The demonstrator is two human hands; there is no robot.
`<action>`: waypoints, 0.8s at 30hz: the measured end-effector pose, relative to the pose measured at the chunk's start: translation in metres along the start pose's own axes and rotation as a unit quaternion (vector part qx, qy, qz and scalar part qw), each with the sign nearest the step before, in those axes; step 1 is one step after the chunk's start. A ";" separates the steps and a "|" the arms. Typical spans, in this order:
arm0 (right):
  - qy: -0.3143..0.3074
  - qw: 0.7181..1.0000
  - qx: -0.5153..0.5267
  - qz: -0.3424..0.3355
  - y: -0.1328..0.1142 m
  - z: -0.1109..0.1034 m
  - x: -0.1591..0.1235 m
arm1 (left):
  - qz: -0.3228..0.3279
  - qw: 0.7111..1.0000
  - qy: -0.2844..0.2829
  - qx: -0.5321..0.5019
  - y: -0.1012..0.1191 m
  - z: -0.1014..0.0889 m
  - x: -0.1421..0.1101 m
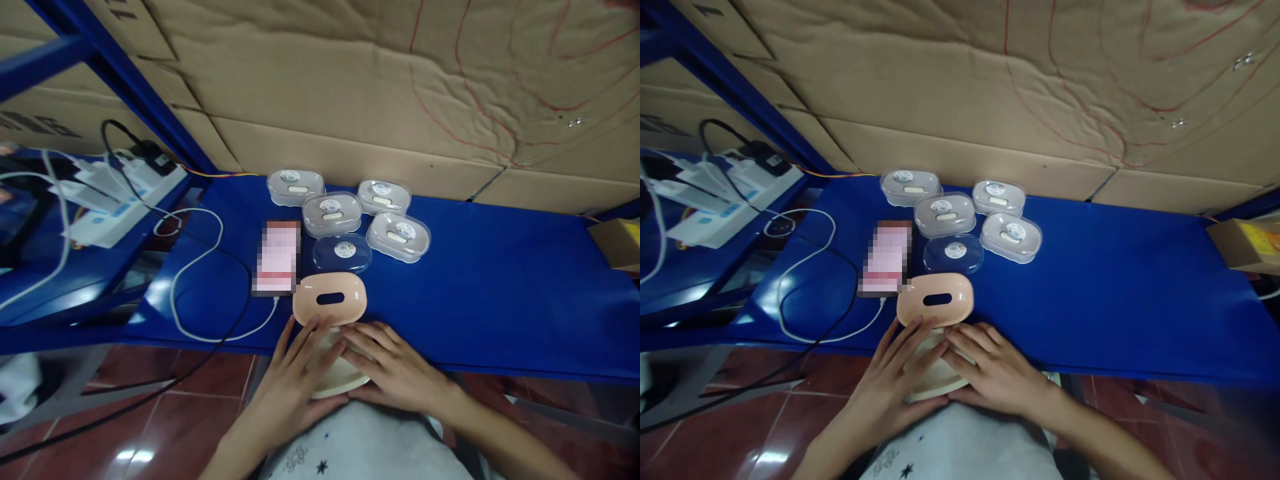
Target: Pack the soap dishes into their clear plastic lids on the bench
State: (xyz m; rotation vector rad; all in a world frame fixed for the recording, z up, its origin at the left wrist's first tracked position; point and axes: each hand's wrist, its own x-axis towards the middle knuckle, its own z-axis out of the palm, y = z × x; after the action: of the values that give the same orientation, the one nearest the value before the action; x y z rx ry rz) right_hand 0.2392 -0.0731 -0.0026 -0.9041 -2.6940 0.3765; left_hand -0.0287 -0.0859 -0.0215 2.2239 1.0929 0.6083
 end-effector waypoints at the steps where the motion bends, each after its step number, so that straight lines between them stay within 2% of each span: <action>1: 0.007 1.000 0.012 -0.021 0.008 -0.009 0.002 | 0.007 1.000 0.004 0.009 0.000 0.001 0.000; 3: 0.039 0.997 0.035 -0.051 0.030 -0.030 0.008 | 0.029 0.998 0.012 0.057 0.001 0.002 0.000; 4: 0.074 0.996 0.030 -0.047 0.045 -0.040 0.014 | 0.039 0.995 0.016 0.088 0.001 0.002 0.000; 6: 0.113 0.993 -0.037 0.010 0.077 -0.056 0.028 | 0.053 0.988 0.021 0.142 0.002 0.003 -0.001; 9: 0.094 0.979 -0.135 0.123 0.126 -0.067 0.056 | 0.066 0.982 0.021 0.178 0.003 0.004 -0.001; 12: 0.040 0.971 -0.164 0.167 0.158 -0.068 0.082 | 0.075 0.979 0.013 0.187 0.002 0.006 0.001; 15: -0.005 0.965 -0.155 0.210 0.171 -0.070 0.096 | 0.081 0.979 0.008 0.186 0.001 0.007 0.004; 17: -0.028 0.964 -0.144 0.222 0.175 -0.073 0.094 | 0.081 0.980 0.007 0.182 0.001 0.007 0.006; 22: -0.036 0.955 -0.148 0.255 0.185 -0.088 0.054 | 0.092 0.980 0.000 0.177 -0.001 0.006 0.007; 24: -0.027 0.951 -0.154 0.266 0.186 -0.093 0.047 | 0.095 0.979 -0.005 0.179 -0.002 0.006 0.007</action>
State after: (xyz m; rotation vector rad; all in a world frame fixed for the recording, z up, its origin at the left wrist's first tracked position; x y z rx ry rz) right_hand 0.3359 0.1138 0.0307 -1.7419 -2.5587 0.0776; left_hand -0.0217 -0.0809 -0.0265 2.6615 1.0591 0.5092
